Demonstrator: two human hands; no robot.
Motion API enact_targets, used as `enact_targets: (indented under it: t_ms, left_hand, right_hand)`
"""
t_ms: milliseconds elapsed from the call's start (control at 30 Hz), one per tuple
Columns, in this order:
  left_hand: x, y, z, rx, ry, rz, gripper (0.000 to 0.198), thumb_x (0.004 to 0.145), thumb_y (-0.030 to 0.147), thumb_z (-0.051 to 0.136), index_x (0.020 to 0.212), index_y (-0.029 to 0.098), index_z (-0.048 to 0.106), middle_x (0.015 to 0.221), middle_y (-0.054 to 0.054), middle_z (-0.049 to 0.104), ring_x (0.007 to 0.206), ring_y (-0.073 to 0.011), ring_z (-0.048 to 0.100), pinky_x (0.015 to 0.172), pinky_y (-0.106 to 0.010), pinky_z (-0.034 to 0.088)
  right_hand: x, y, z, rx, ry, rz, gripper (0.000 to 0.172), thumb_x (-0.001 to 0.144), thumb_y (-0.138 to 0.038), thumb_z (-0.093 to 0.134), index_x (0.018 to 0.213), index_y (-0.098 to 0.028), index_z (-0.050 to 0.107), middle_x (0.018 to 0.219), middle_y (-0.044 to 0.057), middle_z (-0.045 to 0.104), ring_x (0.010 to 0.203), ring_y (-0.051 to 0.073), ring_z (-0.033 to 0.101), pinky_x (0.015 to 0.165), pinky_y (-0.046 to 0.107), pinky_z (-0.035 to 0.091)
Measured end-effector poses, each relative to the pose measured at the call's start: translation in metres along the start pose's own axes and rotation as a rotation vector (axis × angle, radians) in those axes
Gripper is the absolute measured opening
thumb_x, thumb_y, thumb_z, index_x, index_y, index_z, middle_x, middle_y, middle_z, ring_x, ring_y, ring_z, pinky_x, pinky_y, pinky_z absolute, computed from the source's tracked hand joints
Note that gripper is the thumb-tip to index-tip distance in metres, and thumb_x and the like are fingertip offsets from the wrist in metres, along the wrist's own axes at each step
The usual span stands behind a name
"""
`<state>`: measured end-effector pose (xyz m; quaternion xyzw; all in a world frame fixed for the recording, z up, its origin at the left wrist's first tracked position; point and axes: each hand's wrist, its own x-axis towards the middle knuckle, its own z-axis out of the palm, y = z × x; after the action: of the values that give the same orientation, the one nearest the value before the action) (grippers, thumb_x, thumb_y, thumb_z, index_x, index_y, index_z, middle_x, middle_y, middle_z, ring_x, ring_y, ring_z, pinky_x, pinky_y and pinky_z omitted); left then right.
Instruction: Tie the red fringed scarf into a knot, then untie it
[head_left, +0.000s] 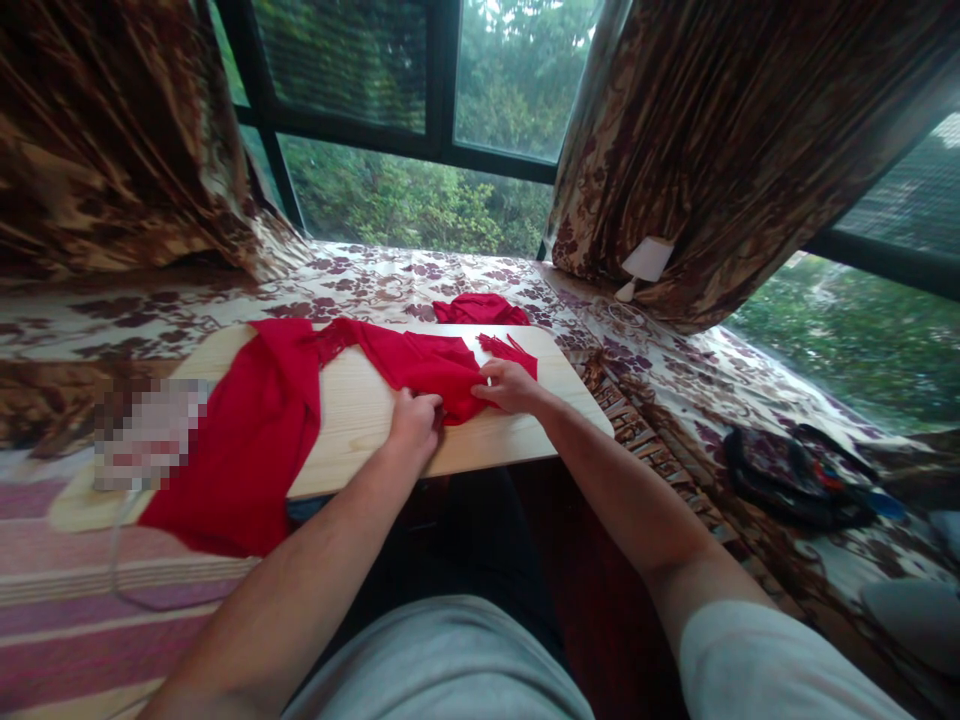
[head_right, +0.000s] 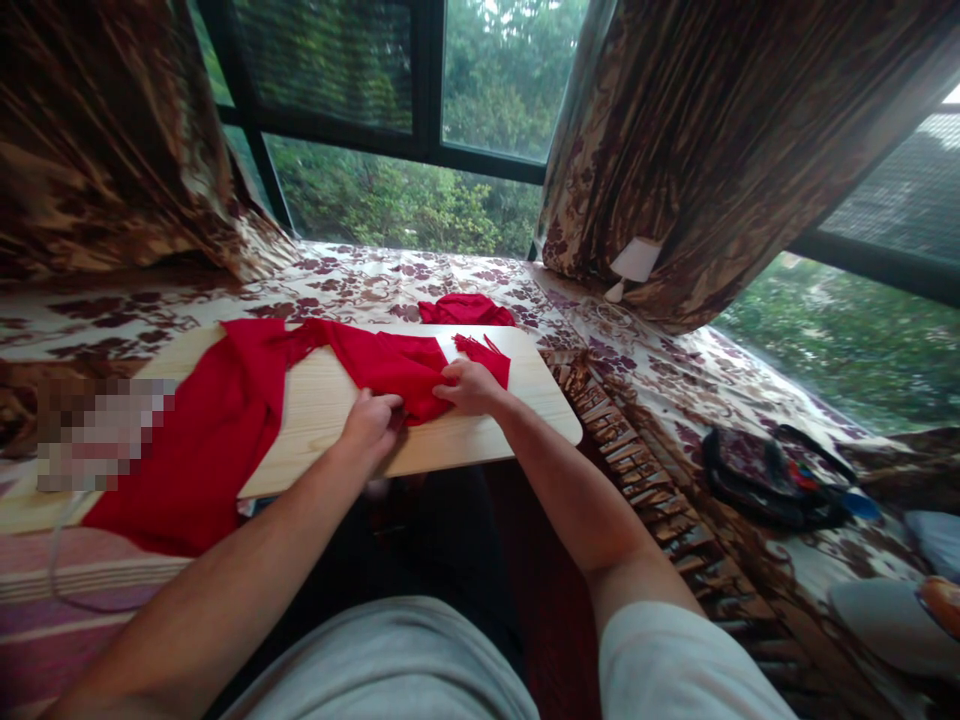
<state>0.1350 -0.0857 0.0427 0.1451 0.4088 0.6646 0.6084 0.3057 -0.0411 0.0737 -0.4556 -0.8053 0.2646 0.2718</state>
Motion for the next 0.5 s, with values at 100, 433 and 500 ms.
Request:
enact_targets:
  t_ms: [100, 433, 500]
  left_hand:
    - [-0.003, 0.0, 0.003, 0.057, -0.146, -0.184, 0.027, 0.059, -0.004, 0.059, 0.078, 0.016, 0.056, 0.067, -0.002, 0.062, 0.064, -0.0172, 0.065, 0.057, -0.025, 0.055]
    - [-0.003, 0.003, 0.002, -0.026, -0.174, -0.138, 0.029, 0.044, -0.008, 0.044, 0.054, 0.018, 0.036, 0.047, 0.005, 0.042, 0.044, -0.0104, 0.049, 0.044, -0.02, 0.043]
    - [0.001, 0.004, -0.001, -0.062, -0.143, -0.081, 0.033, 0.041, -0.007, 0.042, 0.056, 0.019, 0.029, 0.046, 0.006, 0.035, 0.041, -0.0091, 0.043, 0.041, -0.019, 0.038]
  right_hand:
    - [-0.002, -0.001, 0.005, 0.018, -0.091, 0.053, 0.033, 0.077, -0.038, 0.064, 0.058, -0.02, 0.044, 0.058, -0.006, 0.037, 0.059, 0.01, 0.034, 0.057, 0.025, 0.027]
    - [-0.001, 0.005, 0.011, -0.003, -0.024, 0.072, 0.027, 0.076, -0.039, 0.063, 0.062, -0.018, 0.054, 0.056, -0.005, 0.042, 0.058, 0.01, 0.036, 0.053, 0.026, 0.025]
    - [0.0, 0.009, 0.011, -0.06, 0.006, 0.065, 0.024, 0.076, -0.037, 0.064, 0.063, -0.018, 0.057, 0.057, -0.005, 0.045, 0.058, 0.01, 0.039, 0.054, 0.025, 0.027]
